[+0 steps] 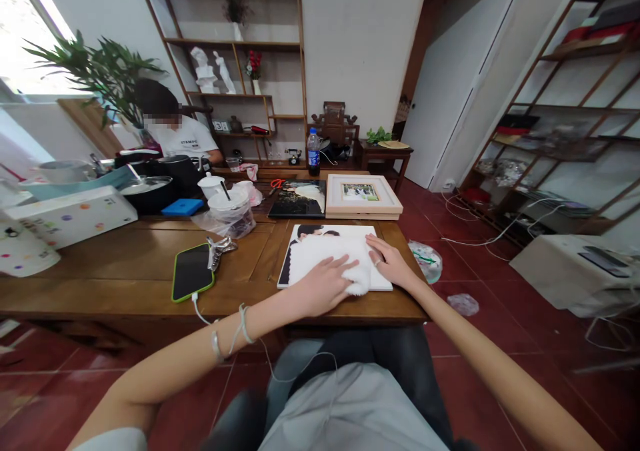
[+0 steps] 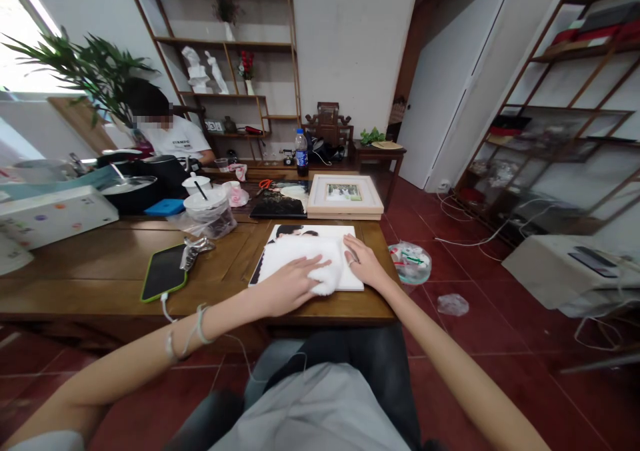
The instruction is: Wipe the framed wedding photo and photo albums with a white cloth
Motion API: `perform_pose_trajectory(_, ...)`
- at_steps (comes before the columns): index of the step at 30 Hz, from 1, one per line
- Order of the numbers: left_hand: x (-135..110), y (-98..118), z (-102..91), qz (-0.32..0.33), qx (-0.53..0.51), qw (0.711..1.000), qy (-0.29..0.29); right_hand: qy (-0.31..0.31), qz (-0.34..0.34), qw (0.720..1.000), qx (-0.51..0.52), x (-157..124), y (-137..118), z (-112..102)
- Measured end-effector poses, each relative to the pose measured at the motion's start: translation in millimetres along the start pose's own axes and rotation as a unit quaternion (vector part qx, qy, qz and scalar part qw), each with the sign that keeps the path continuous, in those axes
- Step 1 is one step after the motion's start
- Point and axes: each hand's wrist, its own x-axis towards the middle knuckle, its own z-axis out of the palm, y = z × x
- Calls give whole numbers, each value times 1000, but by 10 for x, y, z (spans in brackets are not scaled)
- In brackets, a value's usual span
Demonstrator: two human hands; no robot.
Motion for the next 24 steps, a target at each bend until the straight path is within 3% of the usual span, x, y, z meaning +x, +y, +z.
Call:
perform_pose_trajectory(6, 404, -489, 220, -76, -21, 997, 17, -9, 0, 1000, -7, -5, 4, -1)
perform_pose_trajectory(10, 529, -553, 291, -120, -5, 992, 40, -13, 7, 1000, -17, -3, 5, -2)
perform_pose_trajectory(14, 500, -380, 276, -114, 11, 993, 31, -7, 6, 1000, -8, 5, -4, -4)
perform_pose_trajectory(21, 158, 331, 129, -47, 41, 998, 7, -14, 3, 1000, 12, 2, 13, -25)
perform_pose_trajectory(24, 21, 526, 52, -20, 32, 999, -6, -12, 0, 1000, 17, -1, 33, -26)
